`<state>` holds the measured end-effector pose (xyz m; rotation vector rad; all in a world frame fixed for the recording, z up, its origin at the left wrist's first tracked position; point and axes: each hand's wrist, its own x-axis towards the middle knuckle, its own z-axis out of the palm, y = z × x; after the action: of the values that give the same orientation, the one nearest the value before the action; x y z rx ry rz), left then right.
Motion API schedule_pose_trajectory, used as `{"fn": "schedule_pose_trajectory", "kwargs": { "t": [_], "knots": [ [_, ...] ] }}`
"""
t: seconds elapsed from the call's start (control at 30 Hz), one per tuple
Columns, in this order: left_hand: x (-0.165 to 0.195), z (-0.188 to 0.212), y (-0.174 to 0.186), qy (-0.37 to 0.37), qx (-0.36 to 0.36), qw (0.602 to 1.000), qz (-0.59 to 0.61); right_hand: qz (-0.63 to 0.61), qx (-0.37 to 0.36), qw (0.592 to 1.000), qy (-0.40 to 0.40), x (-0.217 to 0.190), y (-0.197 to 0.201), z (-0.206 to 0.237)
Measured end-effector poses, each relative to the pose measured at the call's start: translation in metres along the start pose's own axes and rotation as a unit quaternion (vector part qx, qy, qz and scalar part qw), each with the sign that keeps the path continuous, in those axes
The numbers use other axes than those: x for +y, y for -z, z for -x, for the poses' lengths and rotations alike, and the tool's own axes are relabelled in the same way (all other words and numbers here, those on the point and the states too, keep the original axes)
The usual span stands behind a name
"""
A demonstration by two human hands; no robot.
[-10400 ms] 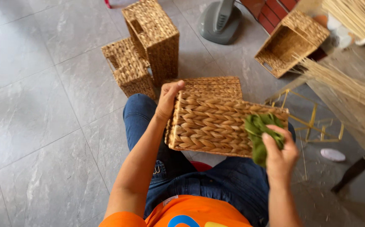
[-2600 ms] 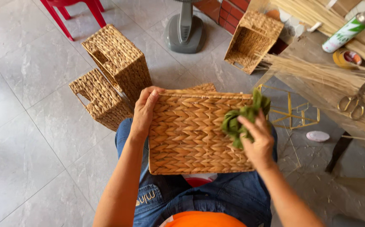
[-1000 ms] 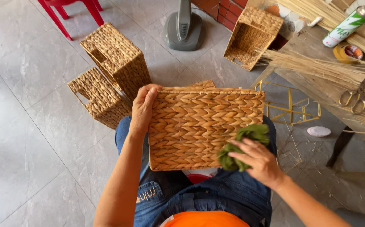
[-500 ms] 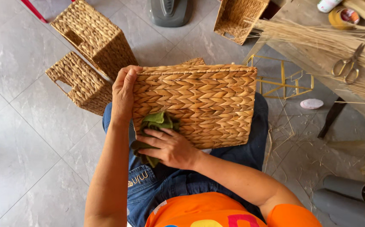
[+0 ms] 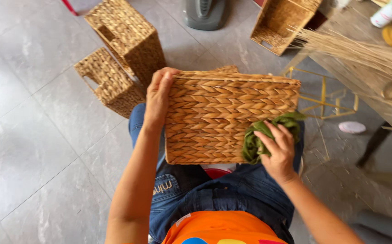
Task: The person wipes the exterior and interior of a woven basket with a green cloth. After cleaning, the person stacks the basket with others and carries the stack to a different area.
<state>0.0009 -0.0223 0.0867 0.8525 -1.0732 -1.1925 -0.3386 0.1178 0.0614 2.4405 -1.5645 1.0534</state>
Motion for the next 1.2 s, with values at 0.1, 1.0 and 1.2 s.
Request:
{"fn": "schedule_pose_trajectory", "kwargs": {
  "t": [0.1, 1.0, 1.2],
  "knots": [
    [-0.009, -0.003, 0.003, -0.022, 0.003, 1.000, -0.019, -0.049, 0.020, 0.998, 0.018, -0.050, -0.040, -0.025],
    [-0.022, -0.011, 0.011, -0.039, 0.015, 0.998, -0.054, -0.028, 0.022, 0.998, 0.048, -0.083, -0.073, -0.084],
    [-0.014, -0.010, 0.012, -0.025, 0.017, 0.999, -0.013, -0.046, -0.080, 0.983, 0.160, -0.129, -0.072, -0.126]
  ]
}}
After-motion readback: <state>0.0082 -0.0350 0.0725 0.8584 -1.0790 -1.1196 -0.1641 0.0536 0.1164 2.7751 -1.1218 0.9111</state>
